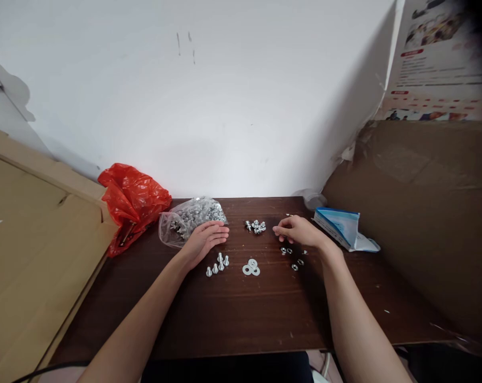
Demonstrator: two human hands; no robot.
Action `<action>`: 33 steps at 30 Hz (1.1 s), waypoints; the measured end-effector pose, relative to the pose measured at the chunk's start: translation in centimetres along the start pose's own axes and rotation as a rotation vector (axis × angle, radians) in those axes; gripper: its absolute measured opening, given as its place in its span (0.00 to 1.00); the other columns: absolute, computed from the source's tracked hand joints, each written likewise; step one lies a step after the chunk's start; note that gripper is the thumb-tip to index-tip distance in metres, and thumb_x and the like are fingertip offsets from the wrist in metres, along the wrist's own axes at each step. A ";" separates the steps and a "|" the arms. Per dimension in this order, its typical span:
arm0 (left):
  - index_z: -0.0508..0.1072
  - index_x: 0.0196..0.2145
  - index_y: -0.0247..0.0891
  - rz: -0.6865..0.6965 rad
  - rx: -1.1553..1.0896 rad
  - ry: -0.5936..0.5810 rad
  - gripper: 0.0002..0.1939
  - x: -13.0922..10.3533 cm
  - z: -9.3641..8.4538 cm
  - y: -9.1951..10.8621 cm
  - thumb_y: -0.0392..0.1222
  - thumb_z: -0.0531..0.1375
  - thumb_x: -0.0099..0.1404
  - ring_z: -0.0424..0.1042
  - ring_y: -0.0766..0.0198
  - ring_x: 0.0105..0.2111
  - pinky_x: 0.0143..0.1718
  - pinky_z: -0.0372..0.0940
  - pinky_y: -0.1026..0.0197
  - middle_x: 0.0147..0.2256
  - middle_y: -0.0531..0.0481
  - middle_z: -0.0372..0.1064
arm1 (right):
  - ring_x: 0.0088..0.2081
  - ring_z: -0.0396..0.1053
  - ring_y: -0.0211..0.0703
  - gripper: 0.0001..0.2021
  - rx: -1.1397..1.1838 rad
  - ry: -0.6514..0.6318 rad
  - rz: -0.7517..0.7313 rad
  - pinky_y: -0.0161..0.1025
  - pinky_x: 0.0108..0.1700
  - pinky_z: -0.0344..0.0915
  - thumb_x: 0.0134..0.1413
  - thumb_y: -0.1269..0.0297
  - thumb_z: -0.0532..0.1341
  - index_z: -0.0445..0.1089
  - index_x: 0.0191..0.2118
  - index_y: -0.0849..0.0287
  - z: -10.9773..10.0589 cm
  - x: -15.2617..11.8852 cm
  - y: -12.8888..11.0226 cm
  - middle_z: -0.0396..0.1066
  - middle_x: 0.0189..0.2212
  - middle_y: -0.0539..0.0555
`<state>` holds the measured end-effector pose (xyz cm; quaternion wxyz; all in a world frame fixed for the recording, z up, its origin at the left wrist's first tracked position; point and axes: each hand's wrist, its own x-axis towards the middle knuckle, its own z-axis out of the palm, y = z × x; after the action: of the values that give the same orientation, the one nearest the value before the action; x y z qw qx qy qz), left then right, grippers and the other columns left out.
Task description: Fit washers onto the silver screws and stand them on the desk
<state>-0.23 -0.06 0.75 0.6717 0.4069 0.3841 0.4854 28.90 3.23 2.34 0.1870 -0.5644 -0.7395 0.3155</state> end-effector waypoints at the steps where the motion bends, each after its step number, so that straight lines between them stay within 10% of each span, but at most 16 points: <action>1: 0.70 0.41 0.30 0.000 0.000 0.000 0.12 0.0 0.0 0.0 0.38 0.61 0.59 0.73 0.56 0.41 0.48 0.65 0.54 0.40 0.36 0.72 | 0.18 0.60 0.36 0.14 -0.003 0.003 -0.003 0.35 0.22 0.53 0.50 0.57 0.57 0.70 0.22 0.62 0.0 0.0 -0.1 0.68 0.18 0.53; 9: 0.69 0.41 0.30 -0.006 0.011 0.000 0.12 -0.1 0.3 0.2 0.36 0.60 0.60 0.73 0.58 0.39 0.47 0.65 0.56 0.40 0.37 0.73 | 0.21 0.60 0.34 0.14 0.216 -0.275 -0.145 0.33 0.22 0.55 0.46 0.60 0.62 0.75 0.37 0.61 2.0 -0.1 -2.9 0.71 0.24 0.51; 18: 0.62 0.45 0.31 -0.014 -0.008 0.062 0.15 -0.3 0.7 0.4 0.33 0.58 0.60 0.74 0.59 0.36 0.45 0.66 0.55 0.36 0.37 0.73 | 0.32 0.70 0.39 0.08 0.256 -0.487 -0.307 0.34 0.36 0.64 0.45 0.64 0.63 0.76 0.32 0.62 3.9 0.2 -4.4 0.74 0.30 0.54; 33: 0.65 0.44 0.30 -0.009 -0.003 0.038 0.14 -0.1 0.3 0.1 0.33 0.59 0.60 0.74 0.59 0.37 0.46 0.66 0.55 0.37 0.36 0.73 | 0.25 0.68 0.38 0.12 0.013 -0.038 -0.107 0.35 0.29 0.62 0.55 0.59 0.55 0.69 0.32 0.62 1.7 0.8 -0.9 0.71 0.25 0.53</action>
<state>-0.04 -0.15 0.98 0.6672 0.3949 0.3980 0.4904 26.96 3.41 1.59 0.1932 -0.5166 -0.7702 0.3204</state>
